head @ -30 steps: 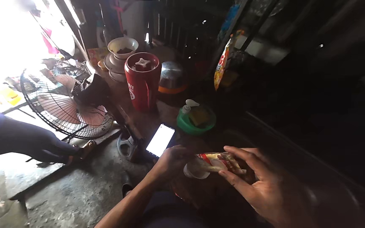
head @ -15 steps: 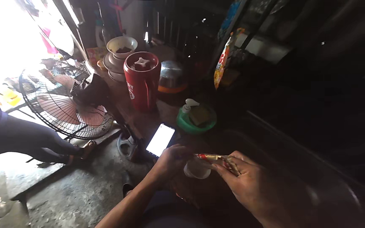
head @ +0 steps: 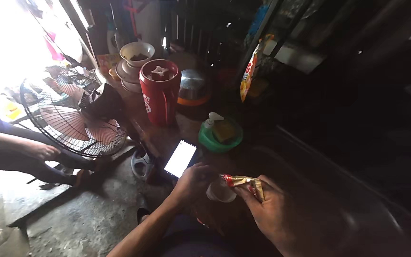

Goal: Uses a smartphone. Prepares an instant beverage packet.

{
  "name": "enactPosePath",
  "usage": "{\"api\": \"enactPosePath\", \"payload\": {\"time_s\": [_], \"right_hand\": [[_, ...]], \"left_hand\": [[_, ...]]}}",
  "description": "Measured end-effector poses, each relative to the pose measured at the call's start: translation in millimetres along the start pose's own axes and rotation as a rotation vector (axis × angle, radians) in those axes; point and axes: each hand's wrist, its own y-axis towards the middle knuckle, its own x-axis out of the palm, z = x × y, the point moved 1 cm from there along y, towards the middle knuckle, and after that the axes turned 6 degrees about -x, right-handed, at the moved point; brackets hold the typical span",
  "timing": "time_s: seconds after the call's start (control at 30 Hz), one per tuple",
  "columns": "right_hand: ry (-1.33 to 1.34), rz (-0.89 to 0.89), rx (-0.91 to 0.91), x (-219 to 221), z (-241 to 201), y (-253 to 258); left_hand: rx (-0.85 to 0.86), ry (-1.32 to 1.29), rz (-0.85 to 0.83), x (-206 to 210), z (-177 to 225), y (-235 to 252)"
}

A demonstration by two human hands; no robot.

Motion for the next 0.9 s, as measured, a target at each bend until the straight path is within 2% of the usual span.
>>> {"api": "enactPosePath", "payload": {"time_s": [0.2, 0.3, 0.5, 0.73, 0.83, 0.9], "right_hand": [[0.041, 0.041, 0.011, 4.3, -3.1, -7.7], [0.031, 0.099, 0.053, 8.5, -1.7, -7.4], [0.339, 0.035, 0.142, -5.4, -17.6, -6.7], [0.178, 0.203, 0.148, 14.3, -5.1, -15.4], [0.373, 0.190, 0.276, 11.4, -0.5, -20.0], [0.557, 0.265, 0.459, 13.9, -0.3, -19.4]], "left_hand": [[0.057, 0.089, 0.037, -1.7, 4.1, 2.2], [0.034, 0.131, 0.037, 1.1, 3.6, 5.1], [0.043, 0.040, -0.005, -2.5, 4.3, 8.9], [-0.003, 0.068, -0.043, -2.2, 7.1, 12.2], [0.014, 0.053, -0.017, 3.0, -4.4, 12.9], [-0.025, -0.010, -0.006, 2.1, 0.3, 10.2]]}}
